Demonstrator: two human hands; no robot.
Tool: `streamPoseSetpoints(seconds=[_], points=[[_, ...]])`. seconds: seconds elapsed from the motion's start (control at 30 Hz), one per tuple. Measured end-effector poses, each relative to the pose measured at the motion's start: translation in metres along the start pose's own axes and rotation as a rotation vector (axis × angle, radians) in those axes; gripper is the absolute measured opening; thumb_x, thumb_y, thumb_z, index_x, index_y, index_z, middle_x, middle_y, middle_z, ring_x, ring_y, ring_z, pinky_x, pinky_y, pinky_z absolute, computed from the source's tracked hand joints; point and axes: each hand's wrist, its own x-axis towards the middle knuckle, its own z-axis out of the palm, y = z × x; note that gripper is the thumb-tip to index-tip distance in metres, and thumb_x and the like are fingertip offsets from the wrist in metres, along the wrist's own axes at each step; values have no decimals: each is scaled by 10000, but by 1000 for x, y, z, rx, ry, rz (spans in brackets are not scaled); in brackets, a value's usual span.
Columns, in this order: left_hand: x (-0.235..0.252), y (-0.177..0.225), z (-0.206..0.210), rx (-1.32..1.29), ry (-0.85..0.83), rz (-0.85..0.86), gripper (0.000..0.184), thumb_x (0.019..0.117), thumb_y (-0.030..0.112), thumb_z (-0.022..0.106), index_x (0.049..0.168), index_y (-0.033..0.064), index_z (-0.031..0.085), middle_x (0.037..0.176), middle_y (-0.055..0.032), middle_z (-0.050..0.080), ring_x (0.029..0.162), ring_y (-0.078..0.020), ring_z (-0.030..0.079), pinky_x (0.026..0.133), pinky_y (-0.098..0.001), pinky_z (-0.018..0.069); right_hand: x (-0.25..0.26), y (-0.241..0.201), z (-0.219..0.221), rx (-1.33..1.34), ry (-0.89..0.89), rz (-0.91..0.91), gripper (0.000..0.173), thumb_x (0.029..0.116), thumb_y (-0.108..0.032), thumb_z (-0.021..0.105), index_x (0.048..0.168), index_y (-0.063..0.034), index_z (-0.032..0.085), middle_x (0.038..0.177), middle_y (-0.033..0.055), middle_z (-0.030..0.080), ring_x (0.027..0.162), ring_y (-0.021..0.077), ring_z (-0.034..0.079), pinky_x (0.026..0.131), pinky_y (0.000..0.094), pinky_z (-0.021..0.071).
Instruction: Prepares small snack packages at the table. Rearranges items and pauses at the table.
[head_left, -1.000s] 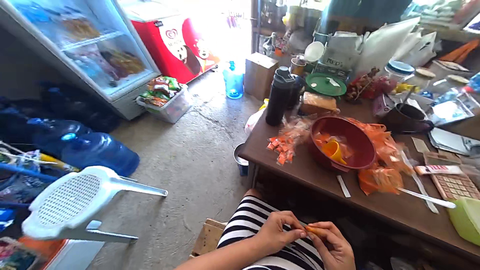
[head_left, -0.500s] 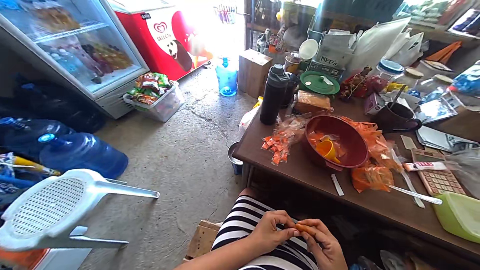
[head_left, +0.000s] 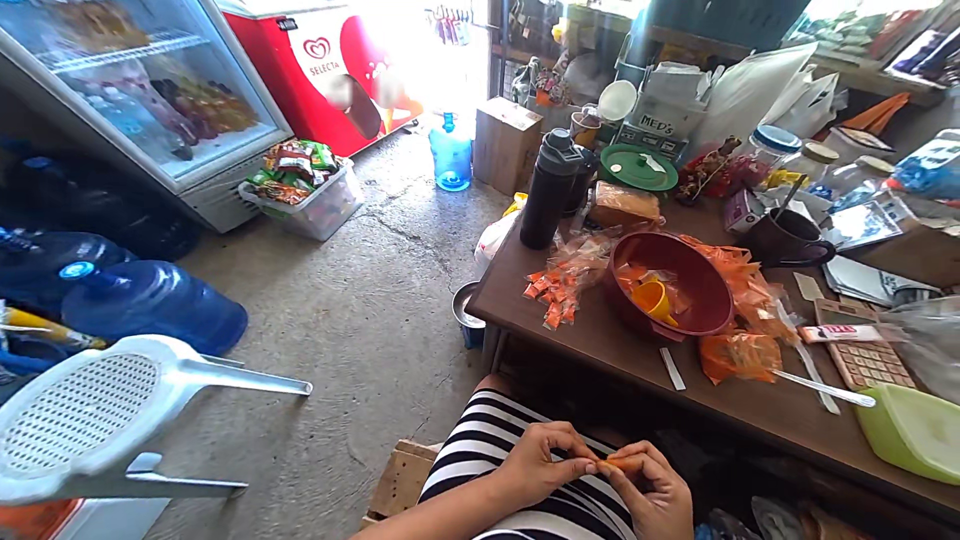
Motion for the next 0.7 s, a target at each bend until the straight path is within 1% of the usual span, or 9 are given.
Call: streamPoseSetpoints(seconds=[0.07,0.1,0.17,0.2,0.27,0.4,0.53,0.63,0.7], points=[[-1,1,0,6,4,-7,147,947,75,701,936,-66,743,948,-84,722,972,-44,652,900,-198,513,0,0,0,33,-26,0,40,828,-114,815,855,-111,785,960,-65,711,768,-42,636,671,106,547],[-1,1,0,6,12,-16,147,948,75,700,940,-65,745,952,-83,723,971,-43,652,900,-198,515,0,0,-1,43,-59,4,28,872,-117,781,896,-111,794,1005,-56,719,812,-33,653,699,114,560],[-2,2,-1,2,40,-42,147,953,79,695,946,-58,748,964,-74,726,978,-39,655,908,-205,520,2,-1,-4,40,-117,12,108,954,-97,689,973,-76,793,1089,-21,715,852,-31,653,694,109,549],[-3,2,-1,1,55,-52,148,955,84,695,948,-54,750,967,-69,728,982,-39,657,912,-209,522,3,-1,-6,27,-136,11,140,973,-79,653,1007,-55,787,1115,-5,703,847,-37,640,681,103,538],[-3,1,0,-3,73,-53,149,955,91,698,944,-47,753,969,-62,732,987,-38,661,916,-213,526,2,-1,-8,12,-142,4,151,967,-46,641,1026,-38,780,1127,9,693,832,-41,628,676,103,533],[-4,0,1,0,51,-19,152,954,97,704,942,-46,753,961,-66,730,980,-40,658,906,-206,523,0,0,-7,-7,-87,-29,88,904,-39,716,965,-49,779,1071,-16,699,796,-45,624,692,101,540],[-4,1,3,2,52,-19,137,947,83,706,934,-44,754,954,-61,729,977,-35,658,901,-200,525,-4,-1,-3,-21,-34,-33,45,848,-52,773,893,-54,769,1014,-28,692,705,-63,581,621,83,508],[-4,3,3,0,49,-18,136,948,84,705,932,-42,753,955,-58,729,975,-33,659,901,-202,525,-6,-1,-2,-33,-21,-31,71,851,-120,791,845,-73,738,968,-42,675,677,-72,555,599,76,487],[-5,3,4,0,50,-12,134,944,81,707,932,-45,751,955,-59,730,969,-29,658,897,-203,526,-6,1,-1,-29,-28,-41,114,878,-171,779,825,-93,715,949,-53,669,700,-68,565,617,84,498]])
